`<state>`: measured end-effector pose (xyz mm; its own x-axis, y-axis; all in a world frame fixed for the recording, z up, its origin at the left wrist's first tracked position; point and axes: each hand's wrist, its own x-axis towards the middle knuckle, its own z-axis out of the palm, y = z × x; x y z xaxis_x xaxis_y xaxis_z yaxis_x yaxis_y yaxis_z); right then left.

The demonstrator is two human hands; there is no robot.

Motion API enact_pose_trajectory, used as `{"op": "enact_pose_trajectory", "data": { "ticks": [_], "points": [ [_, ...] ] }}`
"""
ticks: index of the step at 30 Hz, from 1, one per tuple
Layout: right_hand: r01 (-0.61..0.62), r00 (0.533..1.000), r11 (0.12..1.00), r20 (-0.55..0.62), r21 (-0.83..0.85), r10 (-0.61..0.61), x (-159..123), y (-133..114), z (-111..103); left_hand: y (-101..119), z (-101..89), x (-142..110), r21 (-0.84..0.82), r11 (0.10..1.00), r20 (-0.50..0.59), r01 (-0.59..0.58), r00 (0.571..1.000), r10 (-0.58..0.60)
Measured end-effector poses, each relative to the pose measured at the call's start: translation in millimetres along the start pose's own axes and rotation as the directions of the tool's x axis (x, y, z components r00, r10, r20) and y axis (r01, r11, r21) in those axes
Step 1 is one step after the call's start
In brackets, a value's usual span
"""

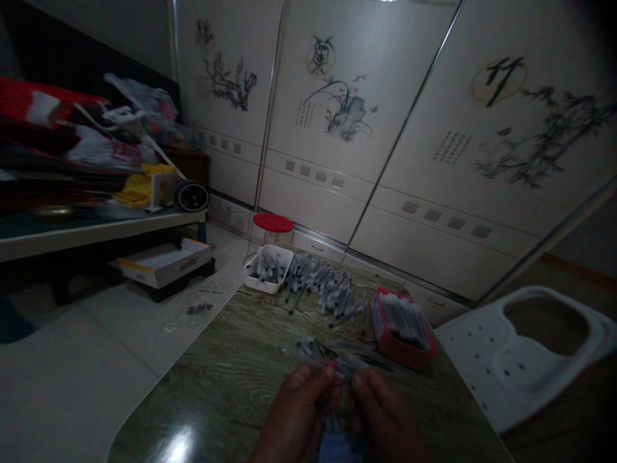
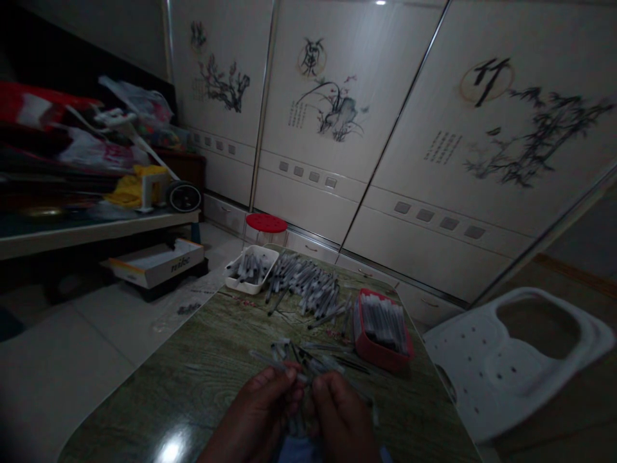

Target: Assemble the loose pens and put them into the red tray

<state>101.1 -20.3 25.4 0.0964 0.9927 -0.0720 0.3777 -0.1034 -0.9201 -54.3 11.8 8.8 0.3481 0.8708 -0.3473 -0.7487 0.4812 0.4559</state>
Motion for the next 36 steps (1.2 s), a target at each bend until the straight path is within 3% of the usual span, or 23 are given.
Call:
{"op": "enact_pose_trajectory", "data": {
  "ticks": [4, 7, 16, 22, 28, 32, 36],
  "points": [
    [0.047, 0.998, 0.998, -0.048, -0.032, -0.048, 2, 8, -1, -1, -0.4, 0, 0.009, 1.000, -0.021, -0.005, 1.000, 0.005],
    [0.077, 0.997, 0.995, -0.003, -0.065, -0.077, 4, 12, -2, -2, 0.7, 0, 0.018, 1.000, 0.009, -0.016, 1.000, 0.016],
    [-0.076, 0.990, 0.992, -0.114, 0.097, 0.087, -1, 7, 5, 0, 0.0, 0, 0.047, 0.998, 0.002, -0.033, 0.999, 0.033],
    [-0.004, 0.994, 0.995, -0.107, 0.104, 0.015, -4, 2, 7, 2, -1.6, -1, 0.045, 0.999, -0.035, -0.026, 0.999, 0.027],
    [-0.084, 0.995, 0.986, -0.045, 0.146, 0.091, -1, 0, 1, 3, -0.8, 0, 0.038, 0.998, -0.072, -0.040, 0.996, 0.043],
    [-0.080, 0.996, 0.996, -0.042, 0.040, 0.082, 0, 7, -8, 6, -1.8, -1, 0.044, 0.998, -0.100, -0.047, 0.994, 0.052],
    [-0.038, 0.996, 0.950, -0.087, -0.309, 0.011, 3, 25, -14, 19, -5.8, 0, 0.041, 0.994, -0.190, -0.106, 0.976, 0.112]
  ]
}}
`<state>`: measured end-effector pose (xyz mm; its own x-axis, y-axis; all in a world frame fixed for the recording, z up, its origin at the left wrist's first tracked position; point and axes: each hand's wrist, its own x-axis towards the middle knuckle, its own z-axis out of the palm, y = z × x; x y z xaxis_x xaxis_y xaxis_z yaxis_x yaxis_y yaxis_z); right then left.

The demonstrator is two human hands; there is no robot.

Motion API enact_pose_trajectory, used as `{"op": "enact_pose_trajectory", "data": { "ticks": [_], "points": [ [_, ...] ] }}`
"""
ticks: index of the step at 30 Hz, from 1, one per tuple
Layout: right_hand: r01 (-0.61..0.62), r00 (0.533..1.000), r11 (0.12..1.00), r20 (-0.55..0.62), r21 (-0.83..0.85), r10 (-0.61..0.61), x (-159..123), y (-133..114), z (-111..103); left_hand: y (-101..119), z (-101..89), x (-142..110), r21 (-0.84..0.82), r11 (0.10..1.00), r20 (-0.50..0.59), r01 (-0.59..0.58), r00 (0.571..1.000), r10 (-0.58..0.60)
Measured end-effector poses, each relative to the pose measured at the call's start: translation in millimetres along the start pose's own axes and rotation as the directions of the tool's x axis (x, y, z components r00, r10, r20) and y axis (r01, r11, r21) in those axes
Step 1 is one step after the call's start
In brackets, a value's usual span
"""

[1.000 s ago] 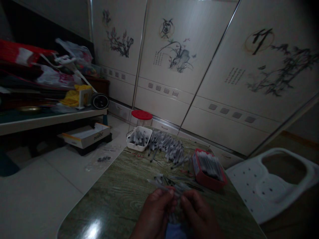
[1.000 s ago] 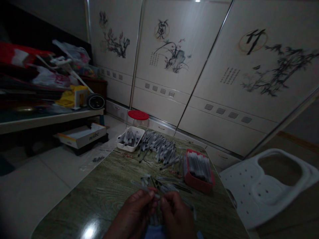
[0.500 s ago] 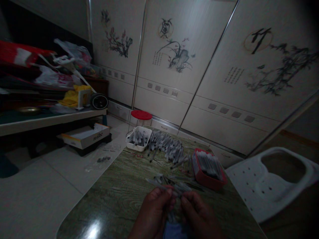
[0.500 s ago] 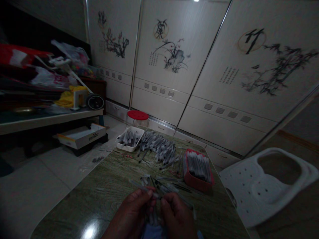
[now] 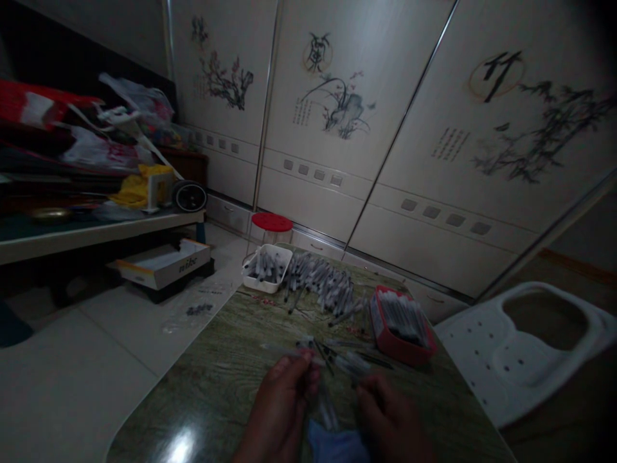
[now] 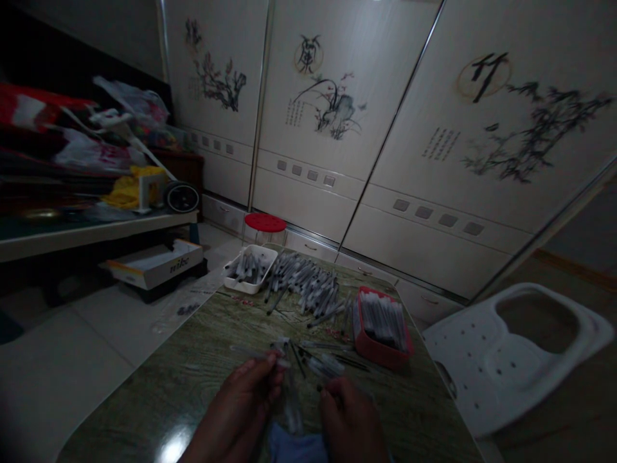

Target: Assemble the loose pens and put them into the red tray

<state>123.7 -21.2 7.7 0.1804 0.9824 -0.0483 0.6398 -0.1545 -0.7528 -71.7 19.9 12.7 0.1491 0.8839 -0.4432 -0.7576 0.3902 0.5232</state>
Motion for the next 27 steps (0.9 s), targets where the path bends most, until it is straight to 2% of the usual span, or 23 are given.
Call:
{"op": "enact_pose_trajectory", "data": {
  "ticks": [2, 4, 8, 14, 20, 27],
  "points": [
    [0.040, 0.999, 0.986, 0.037, -0.159, -0.034, 1, 12, 2, 8, -2.9, 2, -0.015, 0.999, -0.047, -0.041, 0.998, 0.040],
    [0.054, 0.997, 0.969, 0.066, -0.240, -0.040, 1, 22, 4, 15, -5.5, 4, -0.032, 0.997, -0.086, -0.070, 0.994, 0.067],
    [0.060, 0.994, 0.970, 0.100, -0.236, -0.037, 1, 28, 5, 24, -8.1, 6, -0.057, 0.992, -0.141, -0.109, 0.985, 0.100],
    [0.089, 0.996, 0.977, -0.004, -0.195, -0.091, 16, -3, 6, 27, -9.3, 7, -0.043, 0.991, -0.153, -0.124, 0.981, 0.116],
    [0.137, 0.990, 0.886, 0.040, -0.444, -0.132, 56, -38, 17, 31, -11.9, 8, -0.056, 0.989, -0.165, -0.136, 0.978, 0.125],
    [0.136, 0.991, 0.822, 0.063, -0.553, -0.121, 89, -50, 31, 36, -16.1, 12, -0.070, 0.988, -0.166, -0.138, 0.978, 0.125]
  ]
}}
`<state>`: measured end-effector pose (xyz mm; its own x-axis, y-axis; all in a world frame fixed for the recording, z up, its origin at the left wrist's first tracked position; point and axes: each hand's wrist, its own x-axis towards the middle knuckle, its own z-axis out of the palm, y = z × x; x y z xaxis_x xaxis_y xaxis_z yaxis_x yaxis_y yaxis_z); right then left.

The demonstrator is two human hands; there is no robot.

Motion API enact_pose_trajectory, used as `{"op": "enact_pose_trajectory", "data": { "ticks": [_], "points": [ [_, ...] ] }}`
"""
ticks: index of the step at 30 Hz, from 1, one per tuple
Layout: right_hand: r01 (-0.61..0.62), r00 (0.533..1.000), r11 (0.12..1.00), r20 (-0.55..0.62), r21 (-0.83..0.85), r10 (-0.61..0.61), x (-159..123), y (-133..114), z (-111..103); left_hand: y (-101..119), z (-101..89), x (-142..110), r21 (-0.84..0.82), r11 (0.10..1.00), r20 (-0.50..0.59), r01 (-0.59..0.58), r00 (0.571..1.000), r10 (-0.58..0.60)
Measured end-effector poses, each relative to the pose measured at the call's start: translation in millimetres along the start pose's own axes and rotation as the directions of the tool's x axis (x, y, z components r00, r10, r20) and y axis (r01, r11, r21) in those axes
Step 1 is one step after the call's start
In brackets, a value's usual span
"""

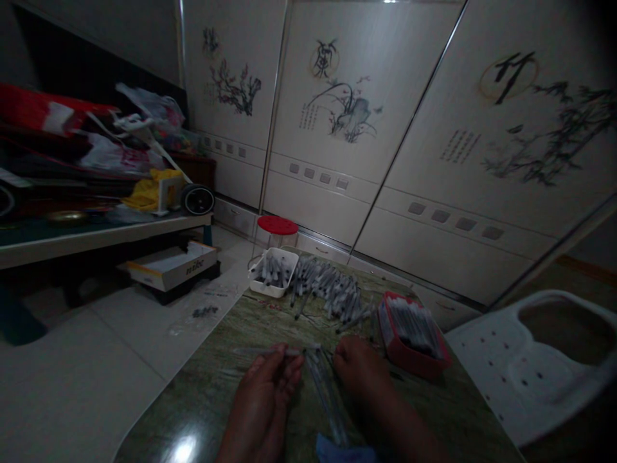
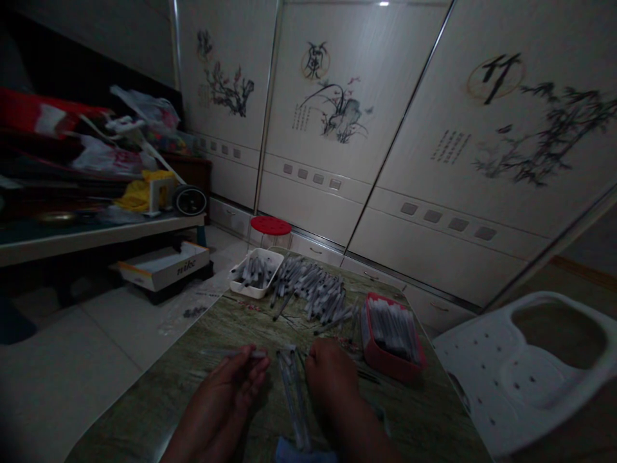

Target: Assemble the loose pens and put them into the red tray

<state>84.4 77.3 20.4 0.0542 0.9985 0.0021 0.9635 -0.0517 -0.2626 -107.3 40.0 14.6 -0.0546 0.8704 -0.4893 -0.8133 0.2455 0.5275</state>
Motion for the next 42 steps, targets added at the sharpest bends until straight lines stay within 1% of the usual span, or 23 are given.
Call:
{"op": "enact_pose_trajectory", "data": {
  "ticks": [4, 8, 11, 15, 19, 22, 24, 26, 29, 33, 38, 42],
  "points": [
    [-0.004, 1.000, 1.000, 0.017, -0.029, 0.005, 7, -4, 3, 2, 0.2, 0, -0.011, 1.000, -0.001, 0.003, 1.000, -0.003],
    [-0.007, 1.000, 1.000, 0.005, 0.004, 0.007, 7, -6, 5, 4, 1.1, -2, -0.021, 1.000, -0.012, 0.006, 1.000, -0.007],
    [0.003, 1.000, 0.996, -0.023, 0.092, -0.001, 5, -7, 3, 4, 1.0, -4, -0.024, 1.000, -0.008, 0.013, 1.000, -0.013],
    [0.051, 0.998, 0.957, -0.050, 0.285, -0.038, -6, -11, -4, 3, 1.1, -5, -0.035, 0.999, 0.018, 0.027, 0.999, -0.026],
    [0.094, 0.995, 0.872, -0.013, 0.480, -0.100, -27, -22, -10, 2, 0.9, -6, -0.027, 0.998, 0.038, 0.052, 0.998, -0.051],
    [0.059, 0.992, 0.724, 0.038, 0.687, -0.117, -40, -30, -12, 0, 0.4, -7, -0.023, 0.997, 0.060, 0.080, 0.995, -0.078],
    [0.022, 0.993, 0.643, 0.057, 0.765, -0.103, -45, -34, -12, -1, 0.5, -7, -0.031, 0.994, 0.078, 0.104, 0.992, -0.102],
    [0.028, 0.995, 0.632, 0.042, 0.775, -0.095, -47, -38, -11, -2, 1.3, -8, -0.041, 0.991, 0.091, 0.131, 0.988, -0.126],
    [0.076, 0.993, 0.651, 0.003, 0.756, -0.119, -47, -40, -8, -2, 3.1, -9, -0.057, 0.987, 0.112, 0.148, 0.984, -0.141],
    [0.085, 0.990, 0.673, 0.016, 0.735, -0.142, -47, -42, -8, -2, 3.8, -9, -0.053, 0.988, 0.121, 0.148, 0.983, -0.141],
    [0.080, 0.992, 0.692, 0.014, 0.718, -0.129, -48, -47, -12, -3, 1.2, -8, -0.041, 0.988, 0.148, 0.147, 0.979, -0.140],
    [0.079, 0.990, 0.686, 0.022, 0.724, -0.137, -46, -46, -11, -3, 0.6, -9, -0.020, 0.990, 0.137, 0.141, 0.981, -0.137]
  ]
}}
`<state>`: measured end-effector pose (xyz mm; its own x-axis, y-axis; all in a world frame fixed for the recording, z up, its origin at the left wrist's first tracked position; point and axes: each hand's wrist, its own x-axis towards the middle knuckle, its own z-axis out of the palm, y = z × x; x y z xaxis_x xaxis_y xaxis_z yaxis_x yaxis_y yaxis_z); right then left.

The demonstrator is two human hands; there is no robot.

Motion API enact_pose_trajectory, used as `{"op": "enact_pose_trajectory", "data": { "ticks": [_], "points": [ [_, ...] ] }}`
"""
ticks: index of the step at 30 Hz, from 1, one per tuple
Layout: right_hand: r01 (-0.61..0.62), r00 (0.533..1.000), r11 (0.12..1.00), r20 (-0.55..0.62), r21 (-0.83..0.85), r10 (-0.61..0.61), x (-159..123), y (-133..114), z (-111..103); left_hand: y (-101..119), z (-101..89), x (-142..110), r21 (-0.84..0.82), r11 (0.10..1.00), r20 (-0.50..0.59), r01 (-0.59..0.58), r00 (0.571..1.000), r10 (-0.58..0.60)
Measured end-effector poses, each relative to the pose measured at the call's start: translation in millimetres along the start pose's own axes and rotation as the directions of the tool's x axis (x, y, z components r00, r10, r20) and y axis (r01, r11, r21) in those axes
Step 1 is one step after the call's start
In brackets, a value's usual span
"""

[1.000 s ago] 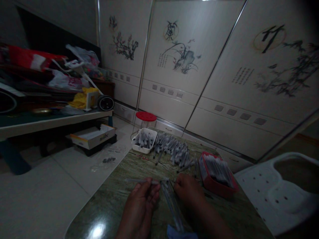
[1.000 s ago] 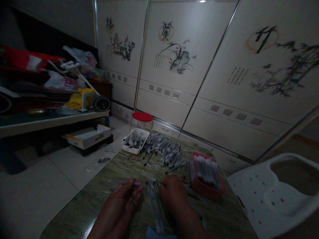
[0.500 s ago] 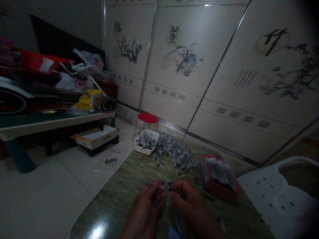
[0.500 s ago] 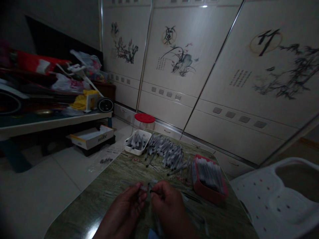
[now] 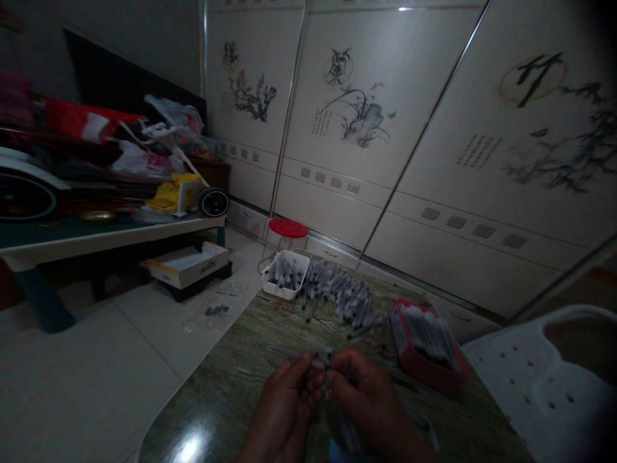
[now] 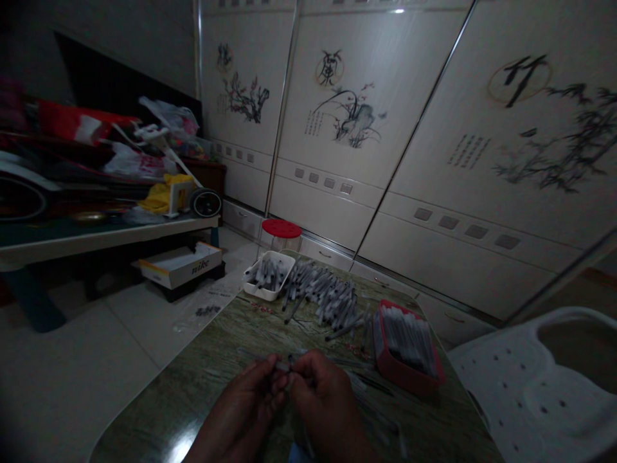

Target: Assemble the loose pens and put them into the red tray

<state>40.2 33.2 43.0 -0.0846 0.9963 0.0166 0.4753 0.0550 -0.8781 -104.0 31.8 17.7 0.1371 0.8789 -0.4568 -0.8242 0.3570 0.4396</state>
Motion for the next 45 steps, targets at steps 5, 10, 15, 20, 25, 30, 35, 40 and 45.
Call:
{"op": "enact_pose_trajectory", "data": {
  "ticks": [5, 10, 15, 20, 25, 30, 35, 40, 45],
  "points": [
    [0.013, 1.000, 1.000, -0.005, -0.019, -0.013, 1, -4, -1, 1, 2.0, -2, 0.031, 1.000, 0.005, -0.007, 1.000, 0.007],
    [0.020, 1.000, 1.000, 0.009, 0.021, -0.020, -1, -11, -2, -2, 1.8, -2, 0.081, 0.996, 0.026, -0.022, 0.999, 0.020],
    [0.006, 0.999, 0.999, -0.042, 0.036, -0.004, -2, 0, -3, -4, -1.2, 1, 0.090, 0.995, 0.017, -0.036, 0.999, 0.035],
    [0.006, 1.000, 0.999, -0.017, 0.038, -0.005, -5, 7, -3, -5, -2.1, 2, 0.097, 0.995, 0.022, -0.012, 1.000, 0.010],
    [-0.011, 1.000, 1.000, -0.009, -0.010, 0.011, -5, 2, -4, -8, -2.9, 2, 0.088, 0.995, 0.091, -0.048, 0.995, 0.040],
    [-0.055, 0.998, 0.996, 0.022, 0.065, 0.054, -5, 4, -1, -12, -2.4, 4, 0.083, 0.995, 0.188, -0.061, 0.981, 0.044],
    [-0.108, 0.994, 0.983, 0.015, 0.151, 0.107, -6, 10, -2, -15, -3.4, 5, 0.106, 0.993, 0.229, -0.050, 0.973, 0.025],
    [-0.035, 0.999, 0.987, 0.009, 0.154, 0.035, -8, 15, -4, -12, -5.7, 5, 0.094, 0.995, 0.125, -0.041, 0.992, 0.029],
    [-0.042, 0.999, 0.986, -0.016, 0.161, 0.045, -9, 18, -4, -11, -4.4, 5, 0.097, 0.994, 0.103, -0.044, 0.994, 0.034]
  ]
}}
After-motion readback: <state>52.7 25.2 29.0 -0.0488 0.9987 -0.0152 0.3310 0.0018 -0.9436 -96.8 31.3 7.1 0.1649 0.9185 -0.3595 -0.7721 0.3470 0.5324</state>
